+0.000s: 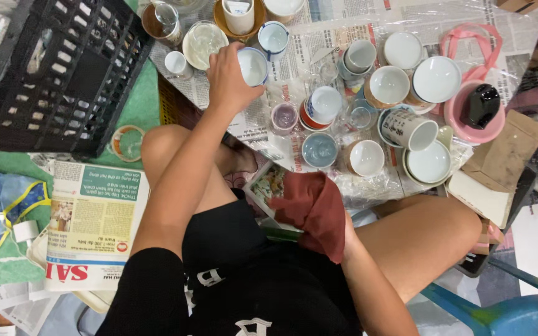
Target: The person sits at a table covered with newspaper and wipes various small ceramic cups and a glass with a red cloth. They handle each item one at a time, rotating it while wiping, then place it back on the table.
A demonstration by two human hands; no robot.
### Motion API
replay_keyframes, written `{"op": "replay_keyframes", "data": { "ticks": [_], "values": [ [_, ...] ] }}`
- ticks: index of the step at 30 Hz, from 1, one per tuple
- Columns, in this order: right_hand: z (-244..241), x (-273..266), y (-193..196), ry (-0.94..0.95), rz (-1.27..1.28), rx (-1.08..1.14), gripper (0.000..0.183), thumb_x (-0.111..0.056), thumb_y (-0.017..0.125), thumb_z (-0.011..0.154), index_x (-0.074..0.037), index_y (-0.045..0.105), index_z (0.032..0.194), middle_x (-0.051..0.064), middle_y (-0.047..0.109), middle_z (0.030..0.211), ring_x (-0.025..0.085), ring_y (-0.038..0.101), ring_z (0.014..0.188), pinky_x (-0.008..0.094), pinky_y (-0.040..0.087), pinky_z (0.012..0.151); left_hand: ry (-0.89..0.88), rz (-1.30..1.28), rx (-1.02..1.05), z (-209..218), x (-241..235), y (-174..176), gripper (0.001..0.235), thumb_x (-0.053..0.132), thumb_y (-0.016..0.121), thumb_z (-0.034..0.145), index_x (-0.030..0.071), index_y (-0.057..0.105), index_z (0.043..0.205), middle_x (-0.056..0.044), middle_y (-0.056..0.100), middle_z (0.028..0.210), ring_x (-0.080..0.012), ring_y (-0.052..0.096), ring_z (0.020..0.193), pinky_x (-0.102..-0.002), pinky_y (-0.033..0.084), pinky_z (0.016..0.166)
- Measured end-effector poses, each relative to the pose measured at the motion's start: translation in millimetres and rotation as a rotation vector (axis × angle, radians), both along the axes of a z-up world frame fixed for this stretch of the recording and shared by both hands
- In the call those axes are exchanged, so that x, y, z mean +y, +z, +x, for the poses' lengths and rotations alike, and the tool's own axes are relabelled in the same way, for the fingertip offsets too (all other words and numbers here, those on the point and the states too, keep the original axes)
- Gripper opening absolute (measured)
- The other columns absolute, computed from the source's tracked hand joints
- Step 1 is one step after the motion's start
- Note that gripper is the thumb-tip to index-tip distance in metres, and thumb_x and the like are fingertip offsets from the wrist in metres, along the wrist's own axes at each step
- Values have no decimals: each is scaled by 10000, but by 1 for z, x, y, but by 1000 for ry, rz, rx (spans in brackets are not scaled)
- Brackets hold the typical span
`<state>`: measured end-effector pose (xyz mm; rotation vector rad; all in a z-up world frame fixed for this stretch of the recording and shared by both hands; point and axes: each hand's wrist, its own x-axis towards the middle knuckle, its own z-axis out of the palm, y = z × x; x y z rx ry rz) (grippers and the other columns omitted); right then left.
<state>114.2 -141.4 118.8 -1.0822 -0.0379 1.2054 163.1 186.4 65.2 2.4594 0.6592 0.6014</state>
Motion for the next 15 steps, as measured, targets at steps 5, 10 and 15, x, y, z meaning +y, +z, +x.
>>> {"op": "replay_keyframes", "data": {
  "ticks": [5,10,15],
  "values": [
    [5,9,-14,-52,65,173,229,-120,562,964,37,631,1116,156,732,1024,210,692,873,325,573,761,-2,8,38,14,6,-14,912,247,965,660,-1,468,1382,-187,507,1336,-399,490,1212,-485,414,1041],
    [12,16,-33,131,-72,-317,176,-75,631,912,49,694,1021,109,738,989,137,653,843,275,546,722,21,38,86,26,7,-18,987,231,960,667,-50,415,1440,-236,464,1382,-427,462,1257,-492,385,1046],
    [14,19,-44,169,-141,-312,100,-15,622,938,49,697,921,76,674,879,137,591,774,269,505,672,8,-34,121,29,10,-24,1004,230,939,720,-61,361,1487,-234,429,1449,-413,448,1320,-481,387,1103]
  ]
}}
